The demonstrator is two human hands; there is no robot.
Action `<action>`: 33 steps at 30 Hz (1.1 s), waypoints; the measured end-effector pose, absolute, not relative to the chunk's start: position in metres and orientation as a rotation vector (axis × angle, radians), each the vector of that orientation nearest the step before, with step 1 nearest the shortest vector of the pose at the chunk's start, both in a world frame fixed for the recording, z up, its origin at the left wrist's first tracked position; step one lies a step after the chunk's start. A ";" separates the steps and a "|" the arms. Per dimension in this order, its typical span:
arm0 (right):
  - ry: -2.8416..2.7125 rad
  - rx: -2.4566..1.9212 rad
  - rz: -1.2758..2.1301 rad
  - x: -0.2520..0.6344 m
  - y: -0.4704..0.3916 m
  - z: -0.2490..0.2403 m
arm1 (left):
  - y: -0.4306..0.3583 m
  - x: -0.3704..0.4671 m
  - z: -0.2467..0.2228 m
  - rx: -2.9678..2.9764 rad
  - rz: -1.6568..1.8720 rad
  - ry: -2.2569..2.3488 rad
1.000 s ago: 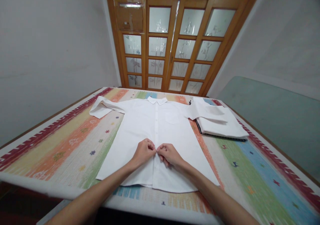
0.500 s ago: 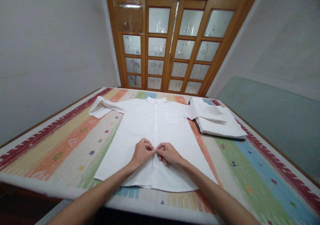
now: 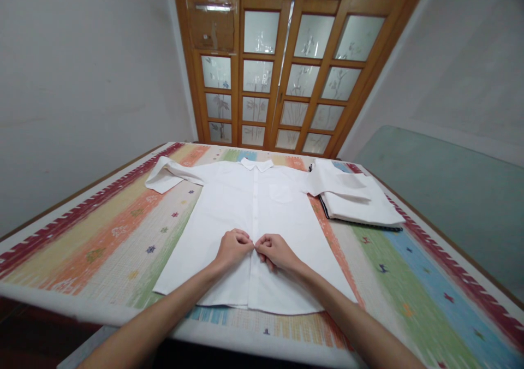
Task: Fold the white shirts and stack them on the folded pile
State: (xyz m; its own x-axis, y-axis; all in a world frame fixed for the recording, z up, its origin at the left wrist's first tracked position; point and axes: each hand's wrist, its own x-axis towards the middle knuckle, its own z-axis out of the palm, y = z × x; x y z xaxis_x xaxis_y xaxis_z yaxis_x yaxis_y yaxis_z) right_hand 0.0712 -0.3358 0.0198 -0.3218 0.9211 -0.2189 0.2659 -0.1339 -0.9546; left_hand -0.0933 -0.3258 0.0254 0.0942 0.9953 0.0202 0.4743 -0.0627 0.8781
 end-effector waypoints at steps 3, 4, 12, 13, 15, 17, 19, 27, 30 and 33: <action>-1.561 -1.373 1.451 0.070 -0.336 0.022 | -0.324 -0.094 0.022 1.599 0.898 1.464; -1.564 -1.382 1.432 0.069 -0.336 0.023 | -0.324 -0.094 0.022 1.596 0.900 1.459; -1.701 -1.441 1.323 0.069 -0.334 0.028 | -0.325 -0.093 0.021 1.590 0.902 1.448; -1.719 -1.464 1.302 0.068 -0.334 0.028 | -0.325 -0.093 0.021 1.586 0.901 1.451; -1.745 -1.496 1.266 0.066 -0.333 0.028 | -0.326 -0.093 0.020 1.586 0.908 1.457; -1.752 -1.510 1.260 0.064 -0.332 0.028 | -0.326 -0.093 0.020 1.595 0.912 1.464; -1.750 -1.516 1.271 0.062 -0.330 0.026 | -0.327 -0.093 0.020 1.604 0.908 1.465; -1.741 -1.544 1.292 0.062 -0.325 0.021 | -0.328 -0.092 0.023 1.697 0.872 1.453; -1.726 -1.541 1.296 0.063 -0.323 0.018 | -0.333 -0.092 0.028 1.876 0.876 1.476; -1.689 -1.527 1.314 0.064 -0.322 0.014 | -0.338 -0.093 0.032 2.056 0.836 1.547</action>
State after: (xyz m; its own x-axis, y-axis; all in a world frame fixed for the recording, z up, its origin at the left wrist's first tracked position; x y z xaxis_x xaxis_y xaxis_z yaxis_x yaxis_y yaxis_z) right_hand 0.0644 -0.3219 0.0141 -0.2404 0.9434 -0.2284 0.4533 -0.0990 -0.8859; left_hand -0.0925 -0.3384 0.0320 0.1946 0.9590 0.2061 0.6977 -0.2830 0.6581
